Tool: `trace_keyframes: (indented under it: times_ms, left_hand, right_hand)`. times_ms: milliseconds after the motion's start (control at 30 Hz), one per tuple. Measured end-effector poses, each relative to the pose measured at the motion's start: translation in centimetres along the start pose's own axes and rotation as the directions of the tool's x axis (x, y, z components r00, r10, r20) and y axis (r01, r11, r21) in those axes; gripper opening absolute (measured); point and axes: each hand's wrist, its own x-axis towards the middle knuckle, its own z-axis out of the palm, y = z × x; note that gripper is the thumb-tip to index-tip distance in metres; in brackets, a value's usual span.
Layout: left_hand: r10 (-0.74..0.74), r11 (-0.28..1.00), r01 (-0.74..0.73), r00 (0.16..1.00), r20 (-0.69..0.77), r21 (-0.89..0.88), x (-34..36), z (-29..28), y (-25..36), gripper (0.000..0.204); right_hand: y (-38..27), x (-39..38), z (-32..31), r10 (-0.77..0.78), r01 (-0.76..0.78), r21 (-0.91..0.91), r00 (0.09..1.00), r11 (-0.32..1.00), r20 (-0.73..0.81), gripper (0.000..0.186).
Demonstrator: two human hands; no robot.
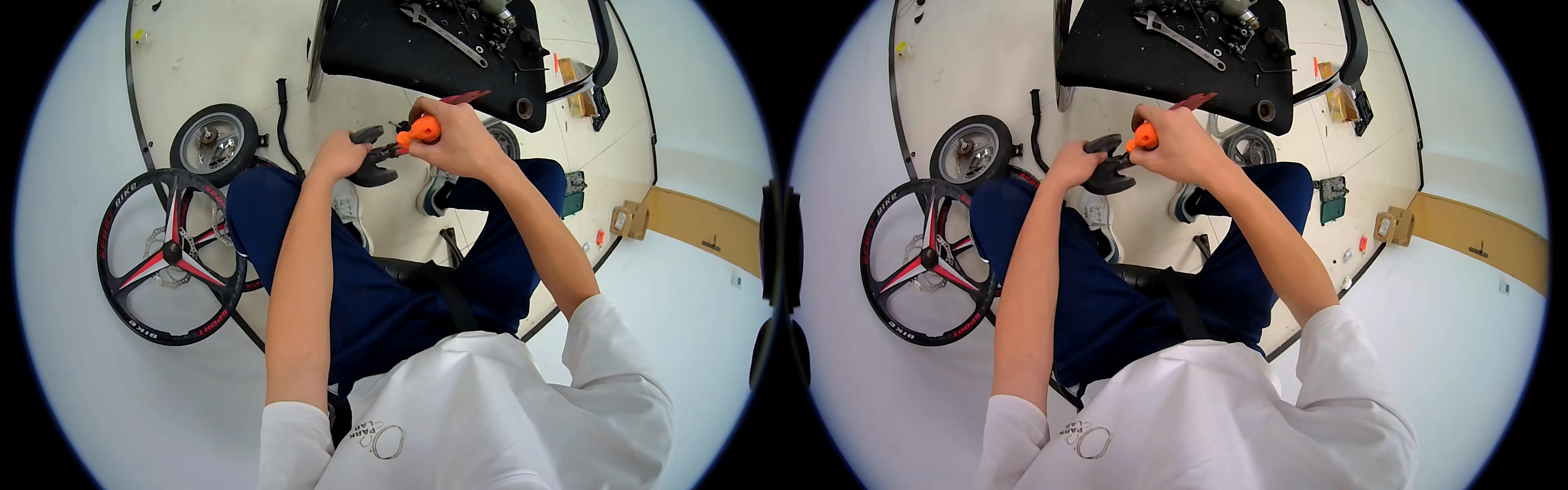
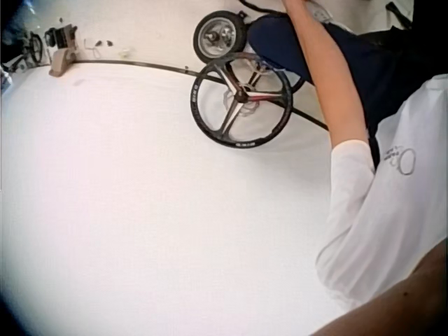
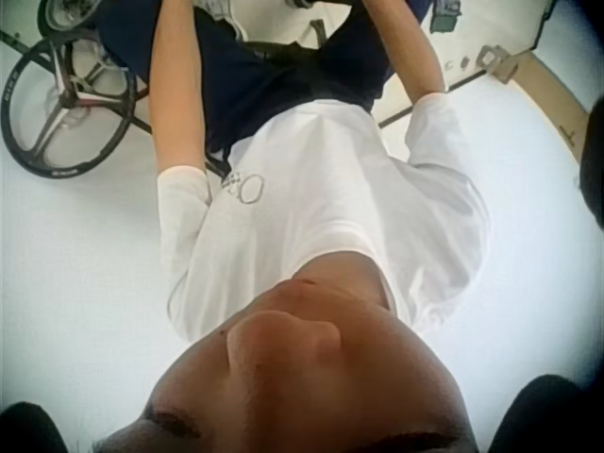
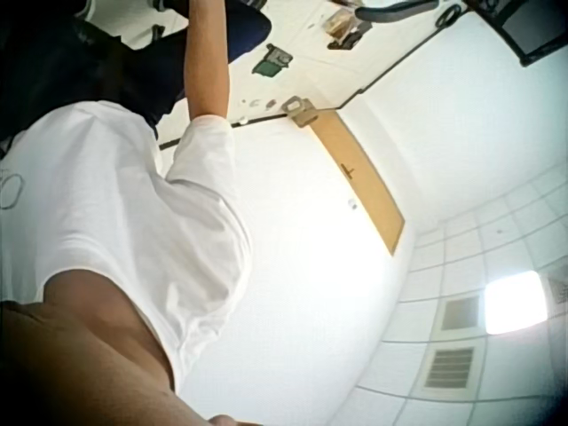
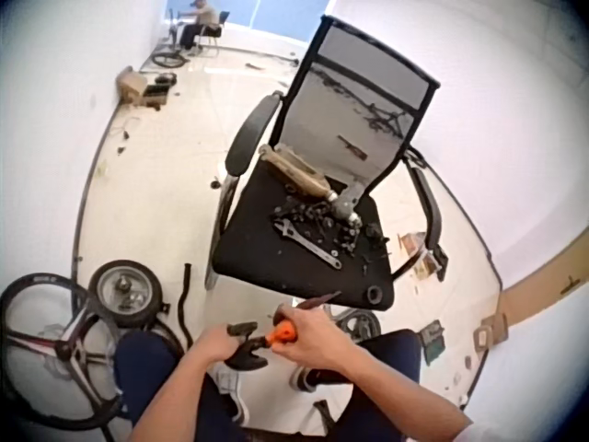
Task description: The person removes a wheel from a pink scooter using a wrench and pliers, then uses a screwdriver to adjust the scooter's seat. The person works on the scooter while sitting on the floor.
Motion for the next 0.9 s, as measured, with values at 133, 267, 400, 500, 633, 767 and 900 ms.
trace_keyframes:
  times_ms: [133, 267, 400, 500, 633, 767, 900]
  left_hand:
    - [0.003, 1.000, -0.003, 1.000, -0.003, -0.006, 0.3, 0.1, -0.6, 0.039]
    - [0.000, 1.000, 0.001, 1.000, 0.016, -0.019, -0.2, -0.3, 0.4, 0.041]
    - [-0.017, 0.999, 0.020, 0.997, 0.069, -0.040, -0.6, -0.9, 1.1, 0.044]
    - [0.001, 1.000, -0.001, 1.000, 0.022, -0.014, -0.5, -0.5, 0.6, 0.042]
    - [-0.011, 0.999, 0.012, 1.000, 0.030, -0.030, 0.0, -0.1, 0.4, 0.042]
    - [-0.014, 1.000, 0.014, 0.999, 0.031, -0.008, -0.2, -0.1, 0.6, 0.044]
    - [-0.002, 1.000, 0.001, 1.000, 0.021, 0.014, 0.0, 0.1, 0.4, 0.046]
  right_hand:
    - [-0.3, 0.4, 0.5, 0.019, -0.019, -0.002, 0.999, 1.000, 0.026, 0.030]
    - [-0.3, 0.2, 0.4, 0.047, -0.046, -0.022, 0.999, 0.999, 0.021, 0.032]
    - [-0.2, 0.0, 0.5, 0.061, -0.060, -0.045, 0.998, 0.997, 0.029, 0.034]
    - [-0.5, 0.0, 0.2, 0.124, -0.124, -0.007, 0.992, 0.992, 0.033, 0.035]
    - [0.1, -0.2, 0.2, 0.074, -0.074, -0.055, 0.997, 0.996, -0.002, 0.036]
    - [0.2, -0.2, 0.2, 0.082, -0.082, -0.051, 0.997, 0.995, -0.011, 0.036]
    - [-0.5, -0.2, 0.2, 0.151, -0.151, -0.070, 0.988, 0.986, -0.004, 0.036]
